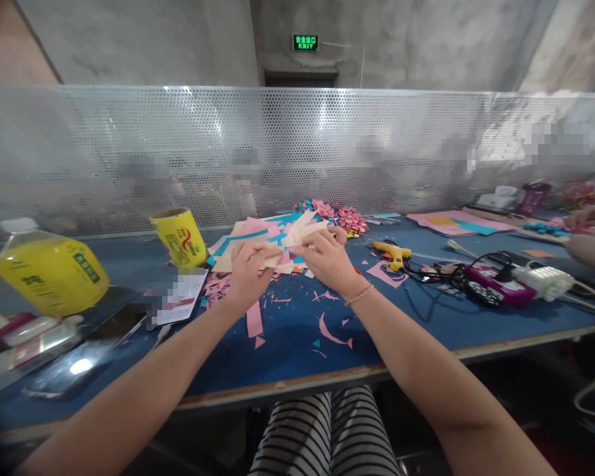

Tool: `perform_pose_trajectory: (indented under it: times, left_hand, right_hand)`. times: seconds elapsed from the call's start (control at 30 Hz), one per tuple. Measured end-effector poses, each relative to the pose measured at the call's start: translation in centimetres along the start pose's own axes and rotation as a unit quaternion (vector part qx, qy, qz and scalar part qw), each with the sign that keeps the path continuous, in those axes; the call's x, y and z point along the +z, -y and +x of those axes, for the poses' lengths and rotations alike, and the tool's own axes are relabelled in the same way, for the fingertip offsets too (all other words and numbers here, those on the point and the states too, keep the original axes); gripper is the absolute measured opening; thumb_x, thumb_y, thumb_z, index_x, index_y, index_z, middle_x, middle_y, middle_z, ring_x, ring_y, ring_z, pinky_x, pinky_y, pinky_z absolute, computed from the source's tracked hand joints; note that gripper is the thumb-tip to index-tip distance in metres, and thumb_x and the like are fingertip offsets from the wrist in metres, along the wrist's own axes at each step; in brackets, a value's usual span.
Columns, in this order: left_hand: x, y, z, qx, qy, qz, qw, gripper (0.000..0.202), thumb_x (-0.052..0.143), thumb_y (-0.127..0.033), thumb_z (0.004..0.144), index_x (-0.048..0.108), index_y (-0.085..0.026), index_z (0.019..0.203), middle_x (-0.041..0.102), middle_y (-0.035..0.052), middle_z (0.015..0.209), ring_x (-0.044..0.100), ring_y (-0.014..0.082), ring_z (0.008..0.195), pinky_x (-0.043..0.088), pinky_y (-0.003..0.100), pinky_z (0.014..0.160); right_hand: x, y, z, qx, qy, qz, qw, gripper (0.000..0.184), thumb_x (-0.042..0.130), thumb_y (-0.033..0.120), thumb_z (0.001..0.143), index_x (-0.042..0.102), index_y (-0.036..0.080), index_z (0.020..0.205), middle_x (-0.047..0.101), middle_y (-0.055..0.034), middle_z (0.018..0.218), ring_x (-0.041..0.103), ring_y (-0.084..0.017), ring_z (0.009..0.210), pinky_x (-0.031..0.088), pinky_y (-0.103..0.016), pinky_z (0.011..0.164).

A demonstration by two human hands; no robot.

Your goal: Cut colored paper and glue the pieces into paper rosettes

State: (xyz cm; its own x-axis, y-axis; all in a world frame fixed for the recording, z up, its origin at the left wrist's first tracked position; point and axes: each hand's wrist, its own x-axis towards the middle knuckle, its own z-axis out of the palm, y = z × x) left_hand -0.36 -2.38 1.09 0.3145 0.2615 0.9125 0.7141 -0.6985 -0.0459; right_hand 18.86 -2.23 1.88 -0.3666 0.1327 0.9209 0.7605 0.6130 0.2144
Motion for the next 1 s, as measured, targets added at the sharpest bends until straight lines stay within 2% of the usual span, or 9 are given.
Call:
perform_pose_trajectory:
  times: [0.27, 0.37, 0.5, 0.7, 1.0]
  left_hand:
    - [0.1, 0.5, -0.2, 0.008, -0.009, 0.020, 1.000, 0.019, 0.055, -0.012, 0.075, 0.064, -0.024, 0.087, 0.059, 0.0028, 0.084, 0.051, 0.0170, 0.084, 0.035, 0.033, 0.075]
    - [-0.1, 0.7, -0.2, 0.031, 0.007, 0.045, 0.998, 0.020, 0.053, -0.011, 0.076, 0.065, -0.025, 0.085, 0.060, 0.0032, 0.082, 0.050, 0.0177, 0.084, 0.033, 0.033, 0.075]
    - [-0.5, 0.6, 0.1, 0.077, 0.017, 0.044, 0.996, 0.021, 0.051, -0.009, 0.077, 0.064, -0.024, 0.083, 0.060, 0.0031, 0.077, 0.049, 0.0172, 0.084, 0.031, 0.032, 0.076]
    - [-0.9, 0.4, 0.3, 0.144, 0.012, 0.073, 0.987, 0.020, 0.050, -0.012, 0.079, 0.063, -0.025, 0.087, 0.063, 0.0016, 0.080, 0.050, 0.0155, 0.083, 0.030, 0.032, 0.079]
    - [-0.8, 0.5, 0.1, 0.159, 0.026, 0.078, 0.984, 0.022, 0.050, -0.012, 0.080, 0.062, -0.026, 0.090, 0.063, 0.0007, 0.080, 0.051, 0.0146, 0.085, 0.031, 0.033, 0.082]
  right_hand:
    - [-0.2, 0.2, 0.3, 0.082, 0.081, 0.096, 0.989, 0.017, 0.048, 0.014, 0.077, 0.056, 0.021, 0.089, 0.059, -0.0042, 0.089, 0.052, -0.018, 0.088, 0.031, -0.036, 0.084]
    - [0.3, 0.0, 0.3, 0.132, 0.097, 0.130, 0.978, 0.018, 0.046, 0.015, 0.077, 0.055, 0.020, 0.092, 0.059, -0.0042, 0.086, 0.054, -0.017, 0.083, 0.035, -0.034, 0.079]
    - [1.0, -0.3, 0.3, 0.178, 0.113, 0.137, 0.968, 0.011, 0.051, 0.025, 0.079, 0.059, 0.020, 0.083, 0.060, -0.0042, 0.082, 0.054, -0.017, 0.080, 0.037, -0.034, 0.076]
    - [1.3, -0.2, 0.4, 0.200, 0.124, 0.167, 0.958, 0.009, 0.057, 0.026, 0.077, 0.061, 0.019, 0.073, 0.061, -0.0034, 0.078, 0.055, -0.016, 0.080, 0.037, -0.032, 0.075]
    - [1.4, -0.5, 0.2, 0.197, 0.147, 0.155, 0.957, 0.014, 0.053, 0.021, 0.077, 0.054, 0.017, 0.063, 0.058, -0.0021, 0.072, 0.053, -0.014, 0.070, 0.036, -0.029, 0.071]
